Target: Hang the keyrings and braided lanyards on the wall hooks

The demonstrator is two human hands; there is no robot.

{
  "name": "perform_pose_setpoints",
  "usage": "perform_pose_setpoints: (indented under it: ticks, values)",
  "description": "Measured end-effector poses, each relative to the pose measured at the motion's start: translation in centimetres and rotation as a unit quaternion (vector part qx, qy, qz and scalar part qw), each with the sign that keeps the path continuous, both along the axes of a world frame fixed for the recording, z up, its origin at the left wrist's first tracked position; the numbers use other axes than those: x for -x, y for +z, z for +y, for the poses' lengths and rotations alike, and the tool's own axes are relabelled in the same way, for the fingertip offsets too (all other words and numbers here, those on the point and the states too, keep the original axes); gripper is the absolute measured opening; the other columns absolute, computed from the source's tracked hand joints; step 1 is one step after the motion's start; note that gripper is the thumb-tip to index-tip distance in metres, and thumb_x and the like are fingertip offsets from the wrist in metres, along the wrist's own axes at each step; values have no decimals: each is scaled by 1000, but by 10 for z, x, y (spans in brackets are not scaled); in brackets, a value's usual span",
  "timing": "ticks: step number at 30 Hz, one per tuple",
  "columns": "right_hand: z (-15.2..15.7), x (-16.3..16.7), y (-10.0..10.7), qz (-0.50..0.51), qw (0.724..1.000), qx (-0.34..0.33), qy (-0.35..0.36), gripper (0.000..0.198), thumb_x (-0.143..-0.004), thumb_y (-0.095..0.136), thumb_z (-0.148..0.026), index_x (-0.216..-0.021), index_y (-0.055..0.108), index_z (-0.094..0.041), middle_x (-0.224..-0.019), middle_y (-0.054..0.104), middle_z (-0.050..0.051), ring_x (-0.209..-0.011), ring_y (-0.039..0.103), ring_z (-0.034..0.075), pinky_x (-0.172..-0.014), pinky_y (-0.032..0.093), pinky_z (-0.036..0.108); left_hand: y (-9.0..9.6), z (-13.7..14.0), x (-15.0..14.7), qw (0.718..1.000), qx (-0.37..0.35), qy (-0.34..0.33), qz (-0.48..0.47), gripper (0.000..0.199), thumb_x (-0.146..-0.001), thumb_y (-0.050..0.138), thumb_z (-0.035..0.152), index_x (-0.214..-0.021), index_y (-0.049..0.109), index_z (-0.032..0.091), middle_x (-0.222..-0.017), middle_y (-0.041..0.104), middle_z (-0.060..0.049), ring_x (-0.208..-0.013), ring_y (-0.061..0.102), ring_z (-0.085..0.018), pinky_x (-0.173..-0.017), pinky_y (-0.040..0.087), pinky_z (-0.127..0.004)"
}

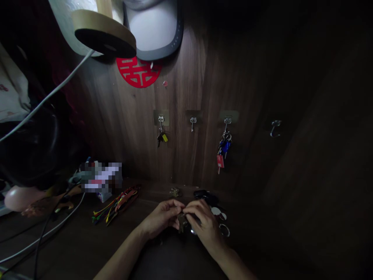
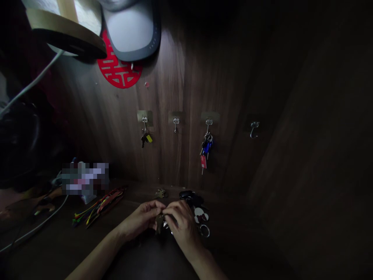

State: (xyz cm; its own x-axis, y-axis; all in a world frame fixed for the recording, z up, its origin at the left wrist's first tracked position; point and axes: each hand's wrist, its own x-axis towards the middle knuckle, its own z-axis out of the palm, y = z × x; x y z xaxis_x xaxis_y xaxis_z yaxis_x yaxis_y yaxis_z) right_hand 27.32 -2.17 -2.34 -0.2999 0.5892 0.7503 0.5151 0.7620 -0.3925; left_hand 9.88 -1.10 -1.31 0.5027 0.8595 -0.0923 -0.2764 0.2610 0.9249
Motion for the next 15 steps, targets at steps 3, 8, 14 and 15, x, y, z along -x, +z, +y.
perform_pose_setpoints:
  ticks: [3,8,14,15]
  values:
    - [2,0,-1,37,999,9,-16,12,-86,52,-21,-78,61,-22,-72,61,2,-73,57,17,-70,47,31,3,-1,-1,998,-40,38,34,37,-68,69,47,-87,64,15,-66,56,2,-57,51,-9,-57,41,-21]
    - [2,1,0,82,993,77,-48,17,-84,52,-27,-71,61,-21,-67,63,1,-64,59,15,-60,46,25,9,-3,-2,985,-112,90,95,34,-70,67,48,-81,67,16,-69,56,2,-63,48,-10,-59,37,-20]
    - [0,1,1,84,986,112,-86,20,-83,52,-29,-68,62,-20,-64,64,1,-59,59,14,-55,45,23,7,-4,-3,979,-170,78,86,27,-68,71,39,-82,68,17,-72,58,1,-66,48,-10,-65,38,-21]
    - [0,1,2,84,986,113,-84,20,-83,52,-30,-68,62,-20,-64,64,1,-59,60,14,-55,45,23,7,-4,-3,979,-172,71,83,27,-68,72,38,-83,67,17,-72,58,1,-66,48,-10,-65,38,-21]
